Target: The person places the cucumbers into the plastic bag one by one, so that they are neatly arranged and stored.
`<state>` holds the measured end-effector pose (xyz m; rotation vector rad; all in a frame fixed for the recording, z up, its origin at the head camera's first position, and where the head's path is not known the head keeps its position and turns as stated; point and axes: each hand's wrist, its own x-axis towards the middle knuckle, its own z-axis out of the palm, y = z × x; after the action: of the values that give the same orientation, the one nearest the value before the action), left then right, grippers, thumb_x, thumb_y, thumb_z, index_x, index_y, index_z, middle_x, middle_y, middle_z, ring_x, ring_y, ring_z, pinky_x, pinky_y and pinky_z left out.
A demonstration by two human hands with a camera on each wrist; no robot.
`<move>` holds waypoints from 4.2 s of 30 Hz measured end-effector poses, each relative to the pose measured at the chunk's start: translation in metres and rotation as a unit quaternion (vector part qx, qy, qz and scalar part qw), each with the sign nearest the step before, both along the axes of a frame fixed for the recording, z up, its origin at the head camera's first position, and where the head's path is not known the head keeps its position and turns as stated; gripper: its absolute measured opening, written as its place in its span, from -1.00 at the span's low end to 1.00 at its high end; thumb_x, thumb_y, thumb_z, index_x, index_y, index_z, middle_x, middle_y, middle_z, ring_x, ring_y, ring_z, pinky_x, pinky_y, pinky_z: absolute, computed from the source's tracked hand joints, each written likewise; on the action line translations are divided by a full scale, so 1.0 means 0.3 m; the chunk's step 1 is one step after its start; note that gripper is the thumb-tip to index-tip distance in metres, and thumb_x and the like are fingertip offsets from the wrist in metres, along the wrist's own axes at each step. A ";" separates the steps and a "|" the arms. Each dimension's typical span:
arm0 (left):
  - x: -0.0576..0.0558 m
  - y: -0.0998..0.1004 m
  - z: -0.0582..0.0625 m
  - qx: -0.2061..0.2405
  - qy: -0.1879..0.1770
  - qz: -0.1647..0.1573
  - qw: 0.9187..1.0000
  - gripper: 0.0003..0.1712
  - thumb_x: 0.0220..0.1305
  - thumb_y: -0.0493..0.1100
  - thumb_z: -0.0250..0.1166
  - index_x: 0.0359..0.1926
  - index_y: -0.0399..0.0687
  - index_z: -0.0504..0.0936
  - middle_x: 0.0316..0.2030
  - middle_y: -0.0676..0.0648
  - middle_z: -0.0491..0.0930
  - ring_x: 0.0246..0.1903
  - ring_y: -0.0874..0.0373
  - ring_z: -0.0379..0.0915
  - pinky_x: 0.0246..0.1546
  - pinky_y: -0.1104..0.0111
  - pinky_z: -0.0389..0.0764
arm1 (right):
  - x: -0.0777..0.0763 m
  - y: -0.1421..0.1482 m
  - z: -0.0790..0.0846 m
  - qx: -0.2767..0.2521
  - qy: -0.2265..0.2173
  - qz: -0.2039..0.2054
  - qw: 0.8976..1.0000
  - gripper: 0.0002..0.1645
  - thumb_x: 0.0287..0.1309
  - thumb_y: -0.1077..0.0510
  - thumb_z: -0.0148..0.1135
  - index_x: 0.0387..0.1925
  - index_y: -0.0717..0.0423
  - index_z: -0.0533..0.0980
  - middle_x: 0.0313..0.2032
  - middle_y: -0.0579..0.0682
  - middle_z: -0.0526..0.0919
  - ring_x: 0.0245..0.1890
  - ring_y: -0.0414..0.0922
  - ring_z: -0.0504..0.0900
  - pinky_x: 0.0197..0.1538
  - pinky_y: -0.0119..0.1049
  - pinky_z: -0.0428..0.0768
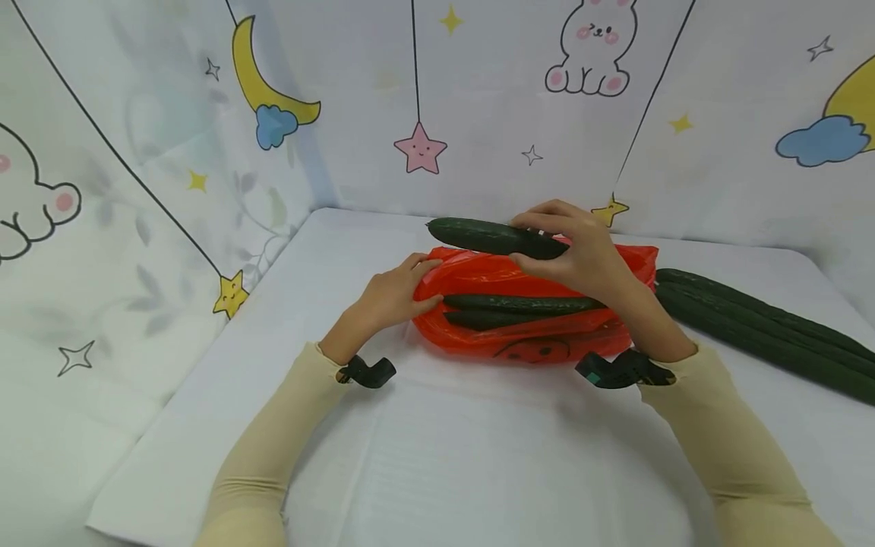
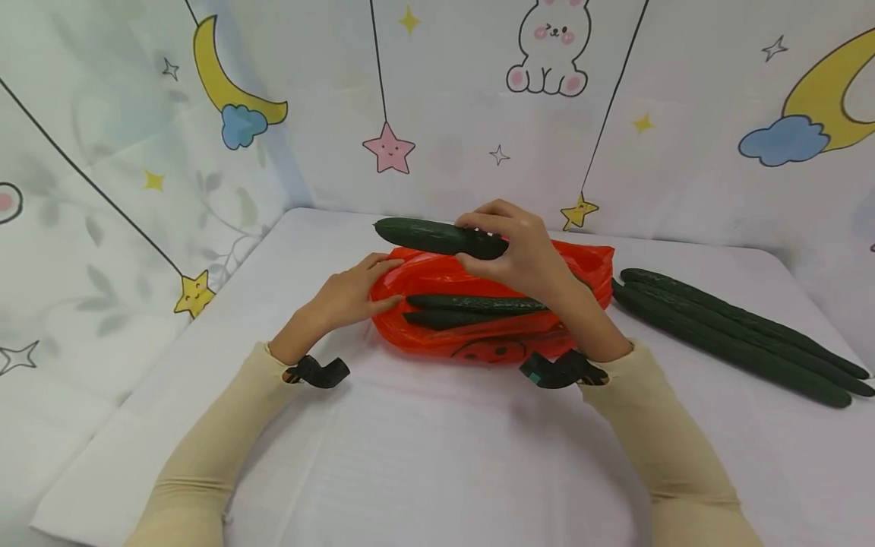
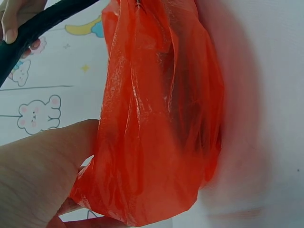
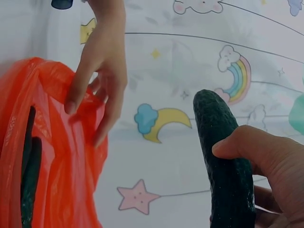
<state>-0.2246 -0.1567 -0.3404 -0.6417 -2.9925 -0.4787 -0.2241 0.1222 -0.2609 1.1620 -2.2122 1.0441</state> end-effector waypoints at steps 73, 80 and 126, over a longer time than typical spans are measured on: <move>0.002 -0.004 0.018 0.007 0.014 -0.002 1.000 -0.24 0.29 0.07 0.26 0.43 -0.07 0.27 0.34 -0.18 0.28 -0.01 -0.08 0.55 -0.15 0.05 0.67 | -0.123 0.003 -0.210 0.230 -0.113 -0.056 0.965 -0.52 0.09 0.20 0.42 0.09 0.16 0.59 0.03 0.20 0.60 0.05 0.13 0.53 0.06 0.06 0.59; 0.001 -0.004 0.014 0.013 0.009 -0.001 1.000 -0.23 0.29 0.07 0.27 0.43 -0.07 0.26 0.35 -0.16 0.28 0.03 -0.08 0.53 -0.11 0.02 0.66 | -0.151 -0.010 -0.237 0.243 -0.134 -0.058 0.959 -0.55 0.09 0.23 0.40 0.05 0.21 0.60 0.00 0.19 0.63 0.02 0.11 0.56 0.07 0.03 0.59; 0.006 0.010 0.029 0.024 0.039 -0.029 0.998 -0.23 0.28 0.00 0.29 0.44 -0.05 0.25 0.36 -0.14 0.27 0.08 -0.04 0.48 -0.15 0.09 0.68 | -0.197 0.009 -0.305 0.253 -0.201 -0.085 0.942 -0.52 0.25 0.20 0.24 0.17 0.33 0.49 0.00 0.21 0.63 -0.13 0.03 0.57 0.09 0.03 0.57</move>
<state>-0.2229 -0.1537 -0.3316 -0.7285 -2.8860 -0.5157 -0.2831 0.1250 -0.3524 0.9802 -2.9696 0.7010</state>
